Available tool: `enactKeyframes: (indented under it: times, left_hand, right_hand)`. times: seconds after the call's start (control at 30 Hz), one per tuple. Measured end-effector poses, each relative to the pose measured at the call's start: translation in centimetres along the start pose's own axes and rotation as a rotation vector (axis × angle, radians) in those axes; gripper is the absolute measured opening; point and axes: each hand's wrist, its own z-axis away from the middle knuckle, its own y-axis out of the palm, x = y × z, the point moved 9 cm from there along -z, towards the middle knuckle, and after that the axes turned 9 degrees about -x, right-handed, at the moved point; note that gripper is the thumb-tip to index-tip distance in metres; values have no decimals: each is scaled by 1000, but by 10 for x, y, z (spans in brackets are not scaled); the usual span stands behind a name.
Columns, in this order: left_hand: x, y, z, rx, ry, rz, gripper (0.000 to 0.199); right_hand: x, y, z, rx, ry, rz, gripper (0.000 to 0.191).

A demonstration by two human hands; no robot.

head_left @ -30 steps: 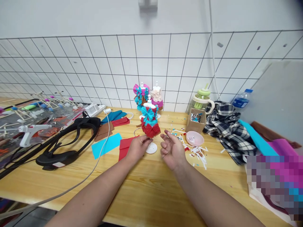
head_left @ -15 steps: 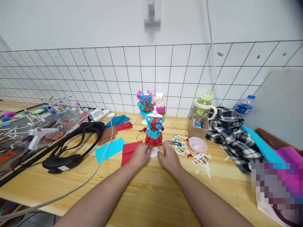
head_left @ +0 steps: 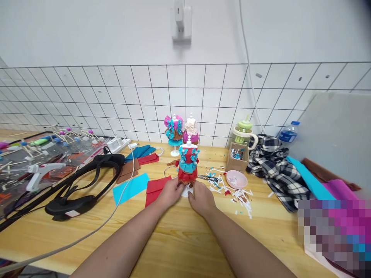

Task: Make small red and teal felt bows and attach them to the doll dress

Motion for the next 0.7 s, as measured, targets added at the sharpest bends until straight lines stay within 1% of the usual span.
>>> enactKeyframes:
  times: [0.1, 0.17, 0.23, 0.33, 0.5, 0.7]
  left_hand:
    - [-2, 1, 1, 4, -7, 121, 24]
    - [1, 1, 1, -7, -36, 174, 27]
    - [5, 1, 1, -27, -62, 160, 24]
    - [8, 0, 1, -44, -66, 140, 21]
    - [5, -2, 3, -7, -48, 100, 27]
    - [-1, -5, 4, -8, -12, 79, 24]
  right_hand:
    - [0, 1, -2, -4, -1, 19, 22]
    - [0, 1, -3, -12, -6, 29, 21]
    - [-1, 2, -3, -16, -4, 39, 18]
    - [-1, 3, -2, -13, -11, 25, 16]
    - [1, 5, -2, 9, -23, -26, 19]
    - [0, 4, -2, 17, -11, -52, 22]
